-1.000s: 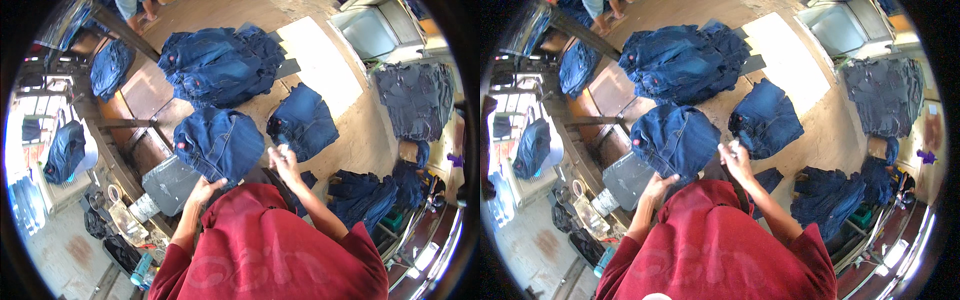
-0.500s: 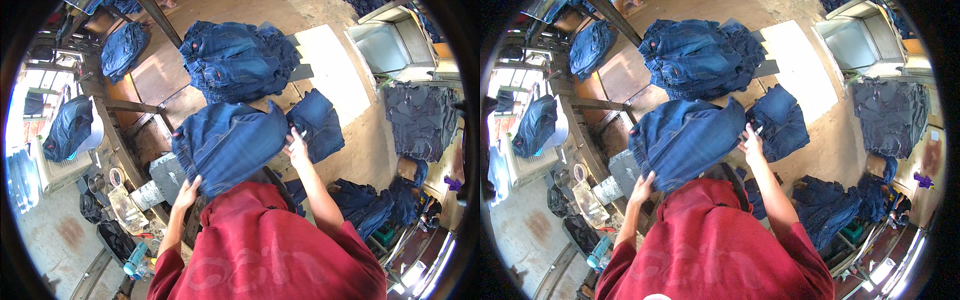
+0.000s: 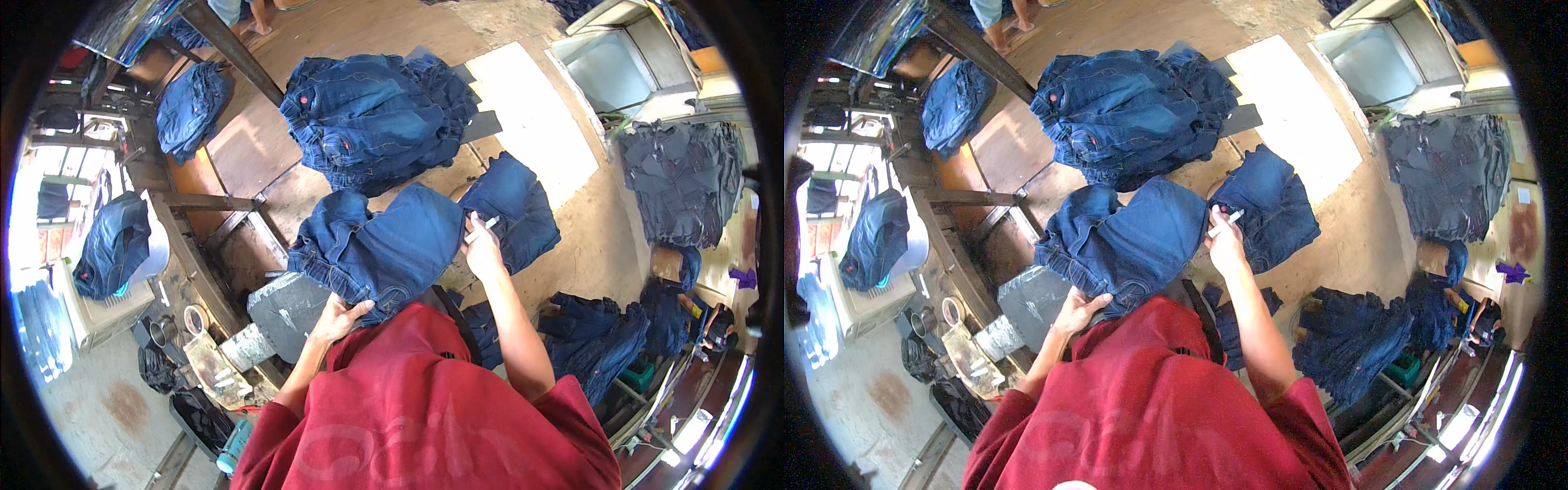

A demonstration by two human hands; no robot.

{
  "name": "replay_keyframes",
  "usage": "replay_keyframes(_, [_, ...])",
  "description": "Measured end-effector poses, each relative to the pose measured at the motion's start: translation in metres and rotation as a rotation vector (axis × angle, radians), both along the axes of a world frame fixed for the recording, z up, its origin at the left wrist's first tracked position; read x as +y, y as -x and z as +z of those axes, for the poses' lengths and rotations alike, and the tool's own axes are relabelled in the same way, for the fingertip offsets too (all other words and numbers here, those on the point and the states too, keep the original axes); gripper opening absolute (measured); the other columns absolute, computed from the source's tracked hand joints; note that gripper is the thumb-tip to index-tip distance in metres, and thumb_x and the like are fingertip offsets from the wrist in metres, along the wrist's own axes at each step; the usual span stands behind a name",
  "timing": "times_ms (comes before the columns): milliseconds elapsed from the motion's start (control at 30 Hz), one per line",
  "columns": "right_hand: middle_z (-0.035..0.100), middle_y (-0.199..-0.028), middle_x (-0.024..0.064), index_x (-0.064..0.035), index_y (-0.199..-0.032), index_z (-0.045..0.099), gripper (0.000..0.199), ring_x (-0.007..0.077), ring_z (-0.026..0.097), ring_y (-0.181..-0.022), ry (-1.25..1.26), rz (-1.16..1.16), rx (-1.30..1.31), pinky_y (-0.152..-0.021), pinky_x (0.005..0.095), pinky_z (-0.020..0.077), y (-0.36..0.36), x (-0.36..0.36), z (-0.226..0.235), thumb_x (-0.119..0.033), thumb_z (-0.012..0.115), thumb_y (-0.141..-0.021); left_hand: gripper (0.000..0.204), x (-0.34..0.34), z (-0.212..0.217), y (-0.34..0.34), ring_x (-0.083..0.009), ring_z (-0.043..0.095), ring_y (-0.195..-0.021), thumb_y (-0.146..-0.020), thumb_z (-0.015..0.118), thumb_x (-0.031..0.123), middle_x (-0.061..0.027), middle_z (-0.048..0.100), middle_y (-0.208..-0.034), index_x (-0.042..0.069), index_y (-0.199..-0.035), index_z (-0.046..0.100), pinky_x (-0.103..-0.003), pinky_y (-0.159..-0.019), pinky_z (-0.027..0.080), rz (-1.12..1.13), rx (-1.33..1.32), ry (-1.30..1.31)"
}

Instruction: The person repeatedly picks up pairs of jeans from a pile, lays them on a table, and uses a white marker to draw lines on the leg seams. After marking, the jeans are placed back on the pile. The process is repeated for multiple pairs.

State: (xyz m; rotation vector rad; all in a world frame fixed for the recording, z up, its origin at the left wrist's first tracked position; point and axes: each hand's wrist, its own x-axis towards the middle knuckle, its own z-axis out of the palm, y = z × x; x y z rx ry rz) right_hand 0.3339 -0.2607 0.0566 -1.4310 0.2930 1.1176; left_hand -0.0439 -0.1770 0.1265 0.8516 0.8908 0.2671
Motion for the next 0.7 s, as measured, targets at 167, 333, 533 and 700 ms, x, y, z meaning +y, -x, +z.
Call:
replay_keyframes(167, [0.07, -0.135, 0.02, 0.0011, -0.16, 0.038, 0.091, 0.0329, 0.073, -0.117, 0.31, 0.201, 0.086, -0.102, 0.0517, 0.057, -0.003, -0.022, 0.019, -0.059, 0.072, -0.102, 0.044, 0.01, 0.017, 0.113, -0.0131, 0.065, -0.122, -0.098, 0.082, 0.005, -0.0048, 0.076, -0.133, 0.002, -0.14, 0.07, -0.037, -0.113, 0.05, -0.221, 0.337, -0.031])
replay_keyframes(333, [0.072, -0.127, 0.0217, 0.0001, -0.146, 0.054, 0.085, 0.0335, 0.074, -0.113, 0.303, 0.246, 0.142, -0.098, 0.0562, 0.0606, 0.035, -0.022, 0.028, -0.066, 0.075, -0.097, 0.047, 0.006, 0.056, 0.25, -0.0155, 0.069, -0.11, -0.096, 0.086, 0.016, -0.002, 0.079, -0.124, 0.0, -0.138, 0.071, -0.038, -0.103, 0.055, -0.203, 0.635, -0.163])
replay_keyframes(533, [0.063, -0.091, -0.005, -0.0215, -0.094, 0.06, 0.034, 0.0122, 0.063, -0.072, 0.263, 0.035, -0.169, -0.065, 0.0345, 0.0581, 0.037, -0.007, -0.001, -0.027, 0.093, -0.09, 0.086, 0.091, 0.108, 0.178, -0.0378, 0.072, -0.12, -0.08, 0.094, 0.05, -0.0261, 0.074, -0.125, -0.006, -0.139, 0.065, -0.047, -0.106, 0.055, -0.216, 1.214, -0.943])
replay_keyframes(700, [0.067, -0.11, 0.0026, -0.0158, -0.116, 0.059, 0.043, 0.0168, 0.065, -0.096, 0.372, -0.103, -0.23, -0.078, 0.0416, 0.0552, -0.008, -0.017, -0.031, -0.027, 0.092, -0.09, 0.087, 0.16, 0.004, 0.028, -0.045, 0.061, -0.136, -0.104, 0.057, 0.071, -0.0294, 0.069, -0.14, -0.006, -0.144, 0.064, -0.047, -0.121, 0.044, -0.575, 0.595, -0.91])
